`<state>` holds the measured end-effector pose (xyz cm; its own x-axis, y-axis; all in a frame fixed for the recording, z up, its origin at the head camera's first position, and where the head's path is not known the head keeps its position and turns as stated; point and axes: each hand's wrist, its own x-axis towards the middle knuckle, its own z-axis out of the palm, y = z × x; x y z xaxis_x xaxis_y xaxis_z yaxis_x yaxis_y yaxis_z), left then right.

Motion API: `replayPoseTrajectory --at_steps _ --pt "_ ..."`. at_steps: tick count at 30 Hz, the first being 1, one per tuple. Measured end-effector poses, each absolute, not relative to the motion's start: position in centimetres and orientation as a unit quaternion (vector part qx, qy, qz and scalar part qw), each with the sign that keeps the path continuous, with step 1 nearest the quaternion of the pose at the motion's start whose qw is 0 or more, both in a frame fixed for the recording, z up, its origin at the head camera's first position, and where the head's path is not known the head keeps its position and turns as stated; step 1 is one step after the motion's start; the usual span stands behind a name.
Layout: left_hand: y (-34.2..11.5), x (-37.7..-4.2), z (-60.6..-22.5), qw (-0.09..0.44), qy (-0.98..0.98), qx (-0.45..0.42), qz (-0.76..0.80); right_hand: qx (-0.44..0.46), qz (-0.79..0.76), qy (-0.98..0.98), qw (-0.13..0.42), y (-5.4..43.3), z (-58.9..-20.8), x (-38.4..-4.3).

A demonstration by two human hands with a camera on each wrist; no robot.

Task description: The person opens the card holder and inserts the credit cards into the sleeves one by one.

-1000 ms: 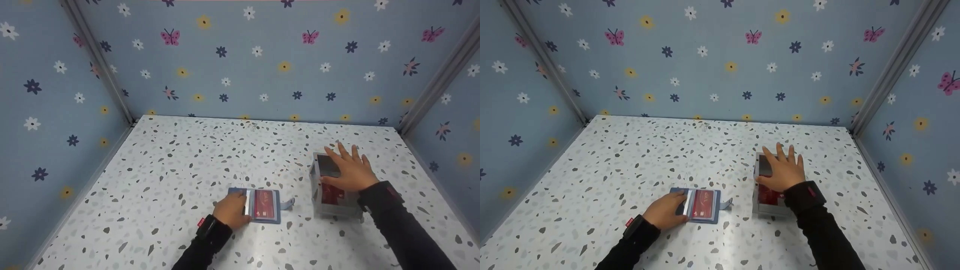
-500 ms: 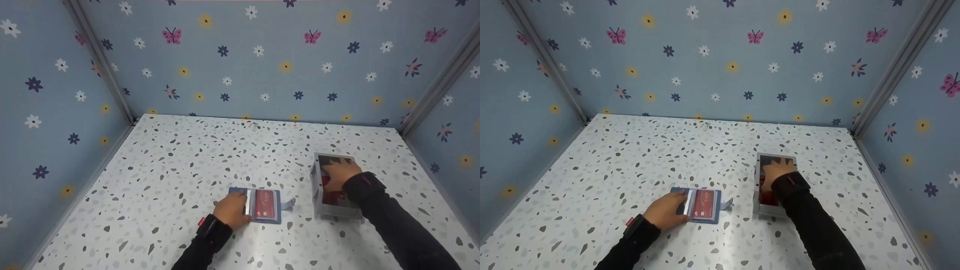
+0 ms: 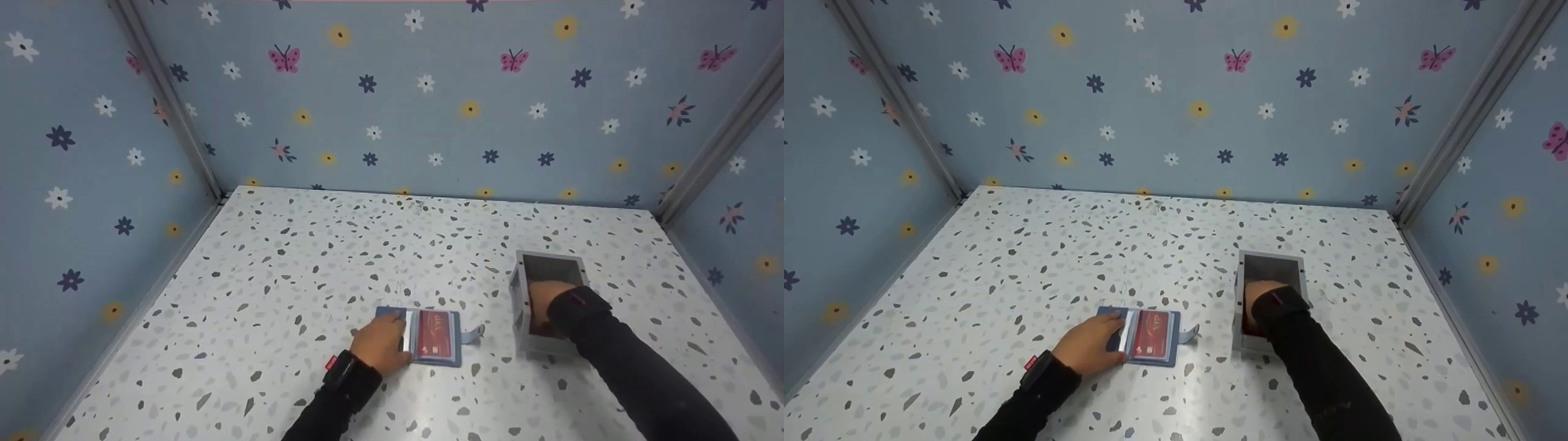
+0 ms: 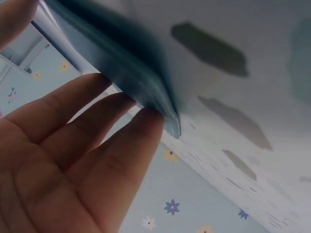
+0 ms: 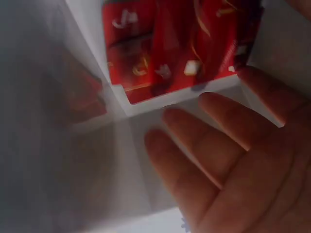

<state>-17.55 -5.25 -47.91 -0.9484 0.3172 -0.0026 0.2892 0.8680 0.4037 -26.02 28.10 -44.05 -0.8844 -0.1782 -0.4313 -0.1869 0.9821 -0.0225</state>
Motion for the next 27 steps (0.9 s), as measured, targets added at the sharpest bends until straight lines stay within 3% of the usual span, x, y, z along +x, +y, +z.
replayPoseTrajectory --at_steps 14,27 --pt "-5.2 -17.4 -47.8 0.027 0.968 0.16 0.191 -0.143 -0.015 0.978 0.152 27.6 -42.7 -24.3" --pt "-5.1 -17.4 -47.7 0.04 0.965 0.152 0.212 -0.113 0.031 0.986 0.121 28.4 -42.3 -24.5"
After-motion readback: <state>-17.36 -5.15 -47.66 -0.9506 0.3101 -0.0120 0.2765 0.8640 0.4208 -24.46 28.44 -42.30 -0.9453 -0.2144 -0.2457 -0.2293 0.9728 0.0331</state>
